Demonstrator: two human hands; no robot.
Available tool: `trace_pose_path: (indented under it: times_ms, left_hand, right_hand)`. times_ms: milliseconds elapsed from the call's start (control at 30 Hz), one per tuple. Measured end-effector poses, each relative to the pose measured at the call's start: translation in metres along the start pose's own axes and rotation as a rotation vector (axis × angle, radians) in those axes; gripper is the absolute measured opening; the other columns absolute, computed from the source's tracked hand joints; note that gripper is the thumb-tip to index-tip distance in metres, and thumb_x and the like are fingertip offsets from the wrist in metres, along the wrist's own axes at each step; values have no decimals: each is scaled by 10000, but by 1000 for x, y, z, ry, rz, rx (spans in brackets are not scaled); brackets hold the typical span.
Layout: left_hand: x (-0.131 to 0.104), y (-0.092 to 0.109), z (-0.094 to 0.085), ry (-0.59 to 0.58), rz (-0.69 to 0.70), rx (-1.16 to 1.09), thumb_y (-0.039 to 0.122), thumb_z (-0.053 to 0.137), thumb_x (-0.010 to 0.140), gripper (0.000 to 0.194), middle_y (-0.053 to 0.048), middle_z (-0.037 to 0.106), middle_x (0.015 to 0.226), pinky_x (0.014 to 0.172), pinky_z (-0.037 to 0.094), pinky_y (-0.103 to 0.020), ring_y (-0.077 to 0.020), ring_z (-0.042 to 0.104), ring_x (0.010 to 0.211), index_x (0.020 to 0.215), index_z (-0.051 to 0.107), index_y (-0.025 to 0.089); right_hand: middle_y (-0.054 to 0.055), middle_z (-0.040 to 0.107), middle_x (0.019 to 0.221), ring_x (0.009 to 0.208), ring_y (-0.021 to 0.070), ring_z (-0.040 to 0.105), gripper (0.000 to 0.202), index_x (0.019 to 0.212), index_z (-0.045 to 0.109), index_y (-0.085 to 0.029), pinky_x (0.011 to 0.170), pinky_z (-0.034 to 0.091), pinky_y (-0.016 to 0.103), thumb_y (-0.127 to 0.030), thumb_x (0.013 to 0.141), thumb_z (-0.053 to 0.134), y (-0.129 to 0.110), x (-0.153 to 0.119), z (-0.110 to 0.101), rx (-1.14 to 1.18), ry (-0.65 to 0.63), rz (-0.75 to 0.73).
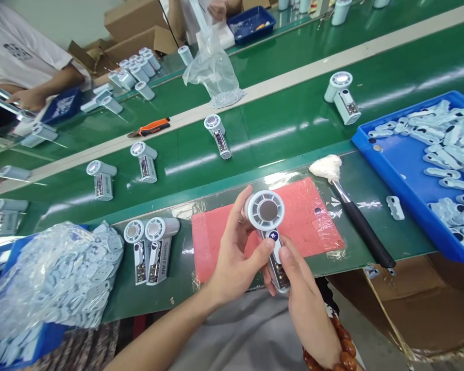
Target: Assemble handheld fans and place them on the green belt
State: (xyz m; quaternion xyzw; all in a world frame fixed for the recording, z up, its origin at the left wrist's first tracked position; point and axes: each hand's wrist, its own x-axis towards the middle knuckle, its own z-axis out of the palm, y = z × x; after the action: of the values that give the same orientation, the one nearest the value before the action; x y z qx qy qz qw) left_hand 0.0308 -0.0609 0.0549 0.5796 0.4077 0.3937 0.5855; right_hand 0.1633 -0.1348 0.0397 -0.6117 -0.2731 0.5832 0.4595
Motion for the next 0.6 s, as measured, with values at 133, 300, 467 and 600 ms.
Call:
trace_pose_path:
  times_ms: [133,300,467,600]
  left_hand:
    - [10,0,8,131,-10,23,279,640,957,768,-93,656,1328,844,674,-418,-235,690,1058,1627,268,330]
    - [54,9,-13,79,84,203,221,685,900,782,-97,653,1386,1071,589,-521,-244,681,1129,1601,343,291]
    - [142,13,-85,-90,125,501,377,622,1029,745,-162,628,1509,1039,595,-430,-235,715,1183,1667,268,225]
    - [201,10,-143,59,96,867,254,304,1105,432,-142,748,1296,1041,564,-449,-259,712,1147,1387,617,162]
  right_hand:
    - [80,768,1124,878,254,741,508,1434,603,-287,668,607,346,-599,1037,540,-1,9,-6,-398,-84,-215]
    - [30,656,655,571,274,675,489,1214,597,-190,510,433,340,-551,1060,305,-35,61,-7,-1100,-108,-432]
    - [97,700,768,711,294,707,442,1144,626,-162,635,442,352,-545,1051,425,-90,149,-2,-1363,81,-387]
    - [90,722,1012,917,222,709,423,1197,664,-143,864,573,406,-531,1084,537,-129,215,13,-1467,185,-264]
